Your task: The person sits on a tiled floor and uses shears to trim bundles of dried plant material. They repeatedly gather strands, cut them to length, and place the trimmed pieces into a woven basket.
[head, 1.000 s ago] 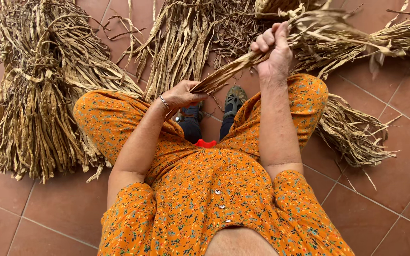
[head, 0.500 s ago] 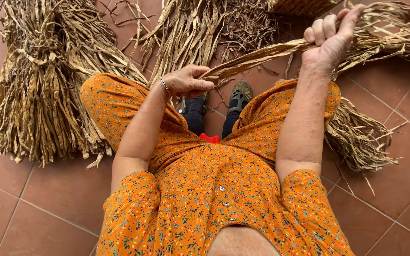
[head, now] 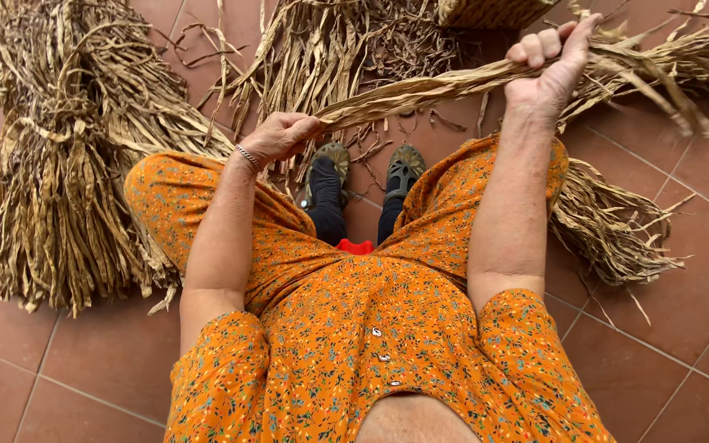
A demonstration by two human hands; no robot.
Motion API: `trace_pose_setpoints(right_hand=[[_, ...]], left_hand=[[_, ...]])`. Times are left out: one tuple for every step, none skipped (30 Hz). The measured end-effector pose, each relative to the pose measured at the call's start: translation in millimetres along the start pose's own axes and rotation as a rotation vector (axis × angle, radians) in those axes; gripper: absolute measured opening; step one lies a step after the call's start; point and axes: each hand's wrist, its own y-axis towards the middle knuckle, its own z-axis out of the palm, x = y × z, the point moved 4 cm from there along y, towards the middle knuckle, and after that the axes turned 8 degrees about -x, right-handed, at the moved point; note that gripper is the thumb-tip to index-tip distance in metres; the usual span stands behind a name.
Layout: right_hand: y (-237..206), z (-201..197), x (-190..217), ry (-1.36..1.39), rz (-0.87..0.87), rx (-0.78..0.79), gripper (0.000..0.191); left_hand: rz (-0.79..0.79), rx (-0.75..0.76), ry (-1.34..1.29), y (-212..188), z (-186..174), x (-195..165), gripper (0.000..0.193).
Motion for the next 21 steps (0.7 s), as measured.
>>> trace_pose_setpoints(right_hand=[[-5.5,1.8,-3.1,-0.027,-0.021,0.022,0.047],[-12.3,4.0,-6.4,-0.055,-0.040,0.041,0.051],[-18.9,7.5,-10.0,-0.049,-0.024,0.063,0.053],[-24.5,13.0,-13.0,-0.042,-0.009,0.088,0.055],[-30.4,18.8,-16.9,-0.034,0.005,0.114,0.058],[-37.3,22.2,-20.6,-0.033,0.000,0.107,0.058],[-44.1,24.7,-24.1,-0.031,-0.006,0.100,0.059],[-49.3,28.0,-27.8,-0.030,-0.014,0.094,0.059],[-54.9,31.2,-32.5,-0.053,-0.042,0.125,0.059],[-60.1,33.3,-38.2,-0.075,-0.070,0.155,0.059],[-64.4,34.8,-43.3,-0.097,-0.099,0.184,0.060],[-66.8,36.3,-45.8,-0.091,-0.080,0.211,0.059],[-68.5,37.7,-48.6,-0.085,-0.058,0.238,0.059],[-70.3,39.9,-53.7,-0.079,-0.035,0.265,0.059],[-72.1,41.9,-59.2,-0.119,-0.069,0.266,0.060],[-74.2,45.4,-66.5,-0.158,-0.107,0.267,0.060],[-77.1,50.0,-74.7,-0.197,-0.145,0.270,0.061],[-82.4,52.4,-86.8,-0.200,-0.113,0.250,0.060],[-89.4,54.7,-99.5,-0.205,-0.079,0.230,0.059],[-97.4,59.2,-111.8,-0.216,-0.030,0.267,0.060],[-106.2,62.9,-123.5,-0.228,0.020,0.305,0.061]], left_hand=[[-0.005,-0.008,-0.005,5.0,-4.2,8.0,0.036],[0.012,-0.022,0.026,10.6,-7.8,13.7,0.035],[0.029,-0.037,0.056,16.2,-10.6,17.3,0.034],[0.050,-0.052,0.086,20.1,-12.6,19.2,0.033],[0.069,-0.080,0.103,22.5,-14.3,19.5,0.034],[0.087,-0.109,0.118,23.2,-15.7,17.8,0.035],[0.107,-0.138,0.134,23.0,-16.2,14.8,0.035],[0.067,-0.180,0.240,21.5,-17.7,12.2,0.036],[0.026,-0.220,0.346,17.5,-19.8,9.4,0.036],[-0.015,-0.260,0.451,15.6,-20.3,4.2,0.037],[-0.025,-0.248,0.596,15.3,-17.5,-3.1,0.034],[-0.038,-0.235,0.740,14.0,-14.1,-10.3,0.032],[-0.055,-0.224,0.883,11.7,-10.3,-17.4,0.031],[0.117,-0.233,0.765,11.4,-4.3,-33.5,0.039],[0.290,-0.237,0.643,12.2,2.1,-51.9,0.055],[0.463,-0.239,0.519,10.2,8.7,-70.1,0.075],[0.547,-0.181,0.372,8.1,18.0,-84.5,0.078],[0.628,-0.122,0.224,7.0,29.3,-99.6,0.083],[0.635,-0.115,0.213,5.8,42.0,-109.9,0.087],[0.637,-0.110,0.202,4.2,57.0,-118.2,0.092],[0.629,-0.056,0.100,4.4,71.3,-126.0,0.097]])
